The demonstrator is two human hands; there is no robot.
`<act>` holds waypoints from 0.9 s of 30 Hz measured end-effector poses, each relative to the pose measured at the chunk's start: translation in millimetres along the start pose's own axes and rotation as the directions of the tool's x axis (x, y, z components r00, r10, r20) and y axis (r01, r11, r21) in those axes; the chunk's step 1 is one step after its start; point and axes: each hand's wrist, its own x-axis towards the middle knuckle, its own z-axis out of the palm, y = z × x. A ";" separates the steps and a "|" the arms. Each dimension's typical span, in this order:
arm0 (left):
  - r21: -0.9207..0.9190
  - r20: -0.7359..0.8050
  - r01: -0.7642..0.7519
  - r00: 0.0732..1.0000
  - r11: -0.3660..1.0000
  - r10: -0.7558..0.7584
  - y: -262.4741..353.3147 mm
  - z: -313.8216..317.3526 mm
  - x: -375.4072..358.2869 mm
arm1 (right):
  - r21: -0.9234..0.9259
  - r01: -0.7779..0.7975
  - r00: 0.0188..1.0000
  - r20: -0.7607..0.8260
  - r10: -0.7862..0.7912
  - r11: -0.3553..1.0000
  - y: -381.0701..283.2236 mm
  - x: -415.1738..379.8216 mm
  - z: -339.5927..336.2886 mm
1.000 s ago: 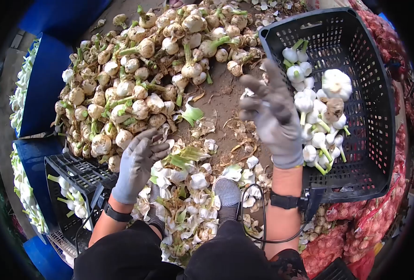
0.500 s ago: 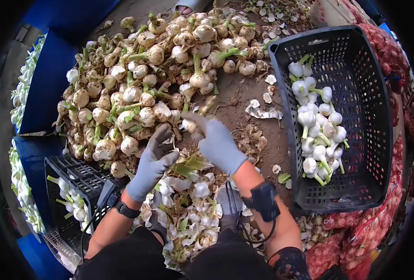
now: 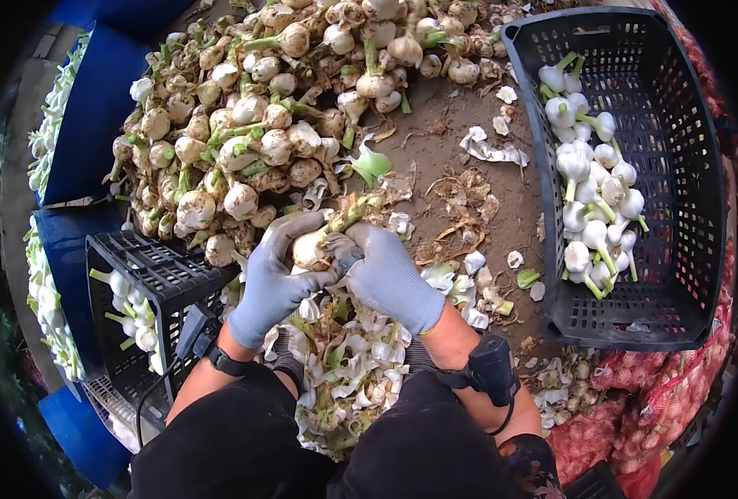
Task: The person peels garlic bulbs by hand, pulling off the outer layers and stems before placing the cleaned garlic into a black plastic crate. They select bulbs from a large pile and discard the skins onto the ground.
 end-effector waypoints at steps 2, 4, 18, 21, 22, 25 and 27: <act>-0.071 0.057 -0.014 0.998 0.997 0.018 2.4 -1.5 2.4 | -0.112 -0.053 0.996 -0.077 0.045 0.992 -5.3 -5.0 -1.6; -0.462 0.144 0.274 0.962 0.843 -0.234 9.2 -0.6 5.4 | -0.179 -0.081 0.992 -0.114 0.061 0.981 -9.6 -8.1 -8.3; -0.683 0.270 0.450 0.888 0.575 -0.373 14.7 3.1 6.2 | 0.397 -0.381 0.914 0.024 0.406 0.835 -14.9 -8.1 -10.6; -0.674 0.359 0.527 0.846 0.518 -0.394 16.6 -1.0 5.7 | 0.310 -0.304 0.944 -0.029 0.328 0.901 -1.3 -13.2 -7.8; -0.682 0.398 0.574 0.811 0.453 -0.428 17.7 -1.1 5.1 | 0.298 -0.306 0.942 -0.045 0.333 0.904 5.2 -14.8 -9.5; -0.750 0.443 0.547 0.833 0.372 -0.331 18.8 -0.5 6.4 | -0.674 0.142 0.922 -0.177 -0.344 0.725 2.8 -16.0 -9.4; -0.756 0.454 0.553 0.828 0.350 -0.328 20.4 0.9 9.6 | -0.514 0.204 0.907 -0.221 -0.358 0.833 12.7 -10.6 -8.5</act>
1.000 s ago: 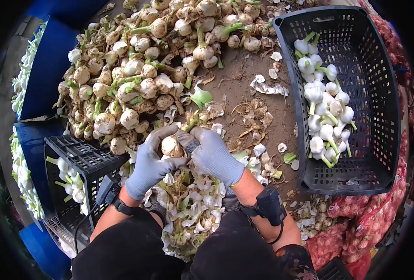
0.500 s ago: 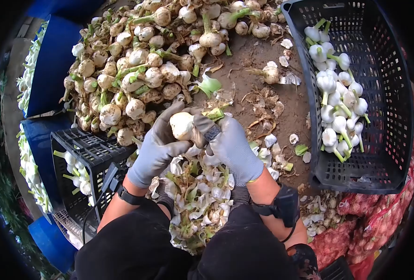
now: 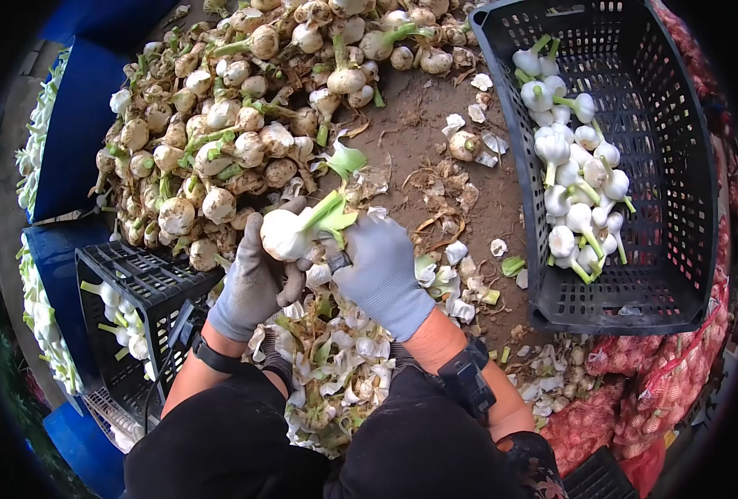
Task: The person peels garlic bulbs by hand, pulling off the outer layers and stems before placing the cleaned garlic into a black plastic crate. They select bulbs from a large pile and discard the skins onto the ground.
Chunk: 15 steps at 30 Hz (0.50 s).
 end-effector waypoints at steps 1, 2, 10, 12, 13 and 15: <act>-0.019 0.000 0.011 1.000 1.000 -0.011 0.2 0.9 0.2 | 0.209 -0.008 0.999 -0.041 0.018 0.978 1.2 2.0 2.9; 0.036 -0.019 -0.057 0.998 0.998 0.057 -3.0 3.0 -0.1 | 0.748 -0.327 0.938 0.183 0.295 0.577 -4.0 -2.3 6.0; 0.587 -0.177 -0.139 0.940 0.798 0.293 -5.1 -20.6 2.1 | 0.564 -0.710 0.704 0.573 0.419 0.421 -5.9 -0.1 -12.9; 0.485 -0.097 -0.244 0.940 0.840 0.328 -8.4 -22.4 2.7 | 0.551 -0.715 0.699 0.564 0.439 0.430 -9.6 -3.6 -3.5; 0.386 0.009 -0.356 0.924 0.851 0.382 -11.3 -21.2 1.2 | 0.539 -0.721 0.693 0.552 0.464 0.435 -8.9 -6.9 1.6; 0.665 0.068 -0.376 0.891 0.645 0.448 -4.9 -15.7 3.2 | 0.527 -0.681 0.732 0.516 0.446 0.508 -4.5 -11.3 4.1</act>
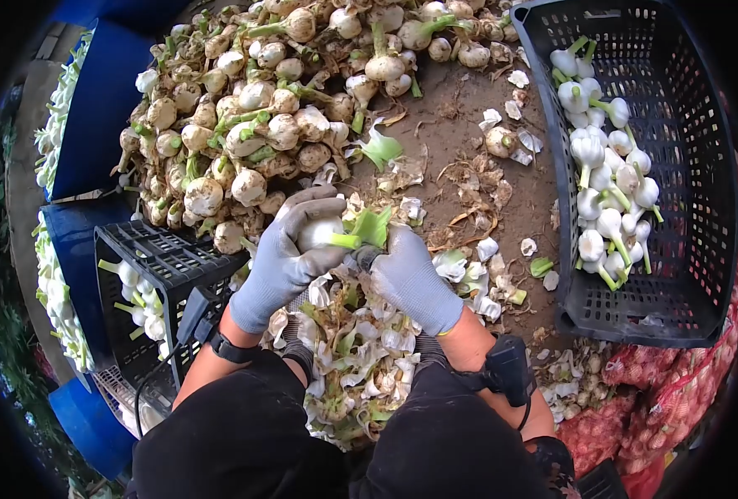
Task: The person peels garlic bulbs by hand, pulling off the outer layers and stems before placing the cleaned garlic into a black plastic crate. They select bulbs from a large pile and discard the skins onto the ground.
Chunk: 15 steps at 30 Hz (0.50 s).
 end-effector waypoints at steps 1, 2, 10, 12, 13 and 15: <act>0.329 0.027 -0.096 0.995 0.939 0.092 3.4 0.2 1.4 | -0.118 0.115 0.993 0.011 -0.115 0.986 -3.1 -2.3 0.1; 0.330 0.031 -0.094 0.996 0.939 0.089 3.9 0.2 -1.2 | -0.232 0.228 0.974 0.036 -0.226 0.946 -4.7 -3.2 0.4; -0.755 0.059 0.302 0.915 0.582 -0.399 -2.8 -1.0 -0.9 | -0.756 0.375 0.821 0.540 0.187 0.537 -20.4 -24.2 0.5; -0.932 0.068 0.196 0.921 0.304 -0.384 -12.8 -11.0 5.5 | -0.492 0.447 0.529 0.819 0.223 0.748 -11.6 -37.7 7.7; -0.957 0.047 0.158 0.911 0.242 -0.410 -13.3 -11.5 7.6 | -0.524 0.379 0.568 0.782 0.255 0.762 -10.4 -35.5 7.3; -0.930 0.034 0.165 0.927 0.327 -0.373 -8.3 -9.7 8.7 | -0.561 0.305 0.618 0.731 0.288 0.770 -4.6 -28.6 4.6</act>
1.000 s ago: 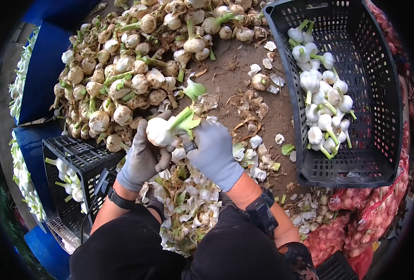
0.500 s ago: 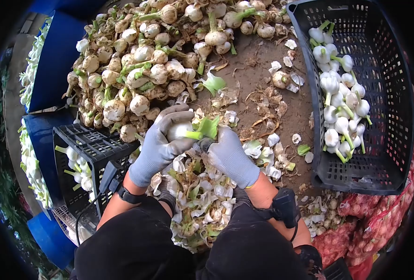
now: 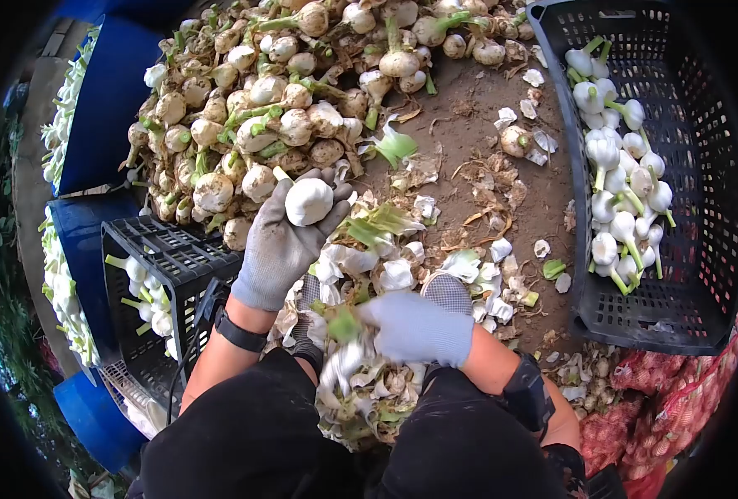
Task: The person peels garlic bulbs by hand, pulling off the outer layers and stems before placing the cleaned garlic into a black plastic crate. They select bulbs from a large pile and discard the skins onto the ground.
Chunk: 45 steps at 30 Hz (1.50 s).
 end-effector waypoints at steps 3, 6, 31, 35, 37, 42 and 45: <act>0.349 0.324 -0.129 0.946 0.928 0.010 -7.1 66.4 2.8 | -0.257 -0.323 0.849 -0.504 0.158 0.911 18.7 7.9 -8.9; 0.396 0.428 -0.210 0.904 0.894 0.023 -1.5 137.9 -4.4 | -0.131 0.147 0.693 -0.693 -0.197 0.980 28.3 1.5 -9.5; 0.848 0.098 -0.120 0.993 0.517 0.069 -23.4 30.8 -10.4 | 0.150 0.312 0.367 -0.930 0.027 0.938 35.6 24.5 -33.9; 0.919 0.329 -0.360 0.925 0.160 0.189 -19.2 15.4 -5.3 | 0.605 0.353 0.656 -0.704 0.271 0.714 -6.5 -0.4 -35.9; 0.902 0.359 -0.397 0.908 0.168 0.217 -16.7 15.3 -4.8 | 0.649 0.421 0.664 -0.696 0.272 0.633 -7.4 -1.2 -33.1; 0.670 0.109 -0.063 0.994 0.740 -0.014 -16.8 17.7 -11.6 | 0.689 0.305 0.713 -0.623 0.322 0.657 -8.7 -6.1 -33.9; 0.536 0.070 0.057 0.991 0.842 -0.111 -14.6 12.1 -15.9 | 0.676 0.337 0.680 -0.656 0.328 0.655 -7.7 -0.5 -28.6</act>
